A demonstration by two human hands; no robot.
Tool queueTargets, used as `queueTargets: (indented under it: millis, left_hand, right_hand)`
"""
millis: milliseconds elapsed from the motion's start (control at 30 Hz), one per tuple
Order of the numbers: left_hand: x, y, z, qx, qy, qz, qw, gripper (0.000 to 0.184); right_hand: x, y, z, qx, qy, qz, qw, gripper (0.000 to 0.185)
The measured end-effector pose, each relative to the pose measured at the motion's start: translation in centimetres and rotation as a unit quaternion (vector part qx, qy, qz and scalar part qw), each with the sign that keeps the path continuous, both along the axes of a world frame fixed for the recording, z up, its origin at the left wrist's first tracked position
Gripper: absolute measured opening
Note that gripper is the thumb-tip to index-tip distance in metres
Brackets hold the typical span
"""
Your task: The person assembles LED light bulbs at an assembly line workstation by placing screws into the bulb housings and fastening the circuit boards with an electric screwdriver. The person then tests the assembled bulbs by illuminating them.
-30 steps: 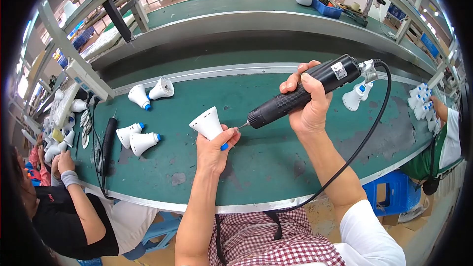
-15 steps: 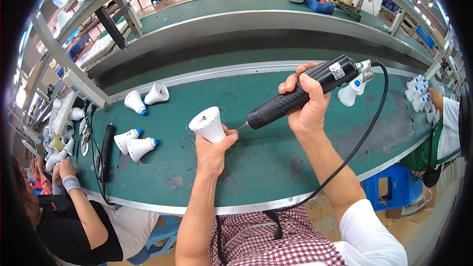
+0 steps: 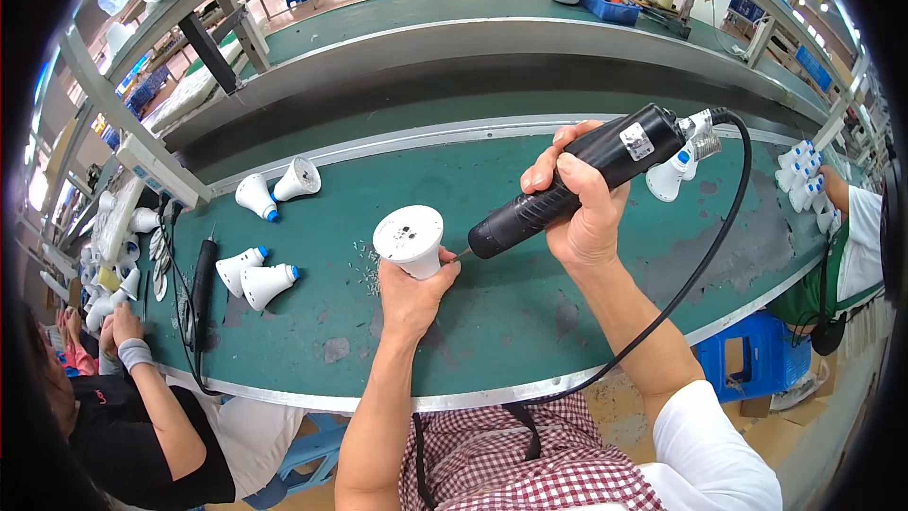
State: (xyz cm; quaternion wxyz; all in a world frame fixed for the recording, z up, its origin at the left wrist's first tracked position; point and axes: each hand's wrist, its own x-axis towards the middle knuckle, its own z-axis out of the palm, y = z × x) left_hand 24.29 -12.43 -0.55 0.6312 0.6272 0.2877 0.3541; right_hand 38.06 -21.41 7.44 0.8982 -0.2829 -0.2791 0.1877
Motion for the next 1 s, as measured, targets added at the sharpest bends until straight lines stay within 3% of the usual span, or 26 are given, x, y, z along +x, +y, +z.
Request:
queueTargets:
  millis: [800, 1000]
  left_hand:
    - [0.12, -0.42, -0.08, 0.028, -0.009, -0.002, 1.0, 0.025]
    - [0.19, -0.44, -0.3, 0.048, -0.017, -0.001, 0.999, 0.027]
  right_hand:
    - [-0.38, -0.07, -0.16, 0.004, -0.046, 0.005, 0.999, 0.028]
    - [-0.38, -0.31, -0.22, -0.045, -0.106, -0.008, 0.993, 0.027]
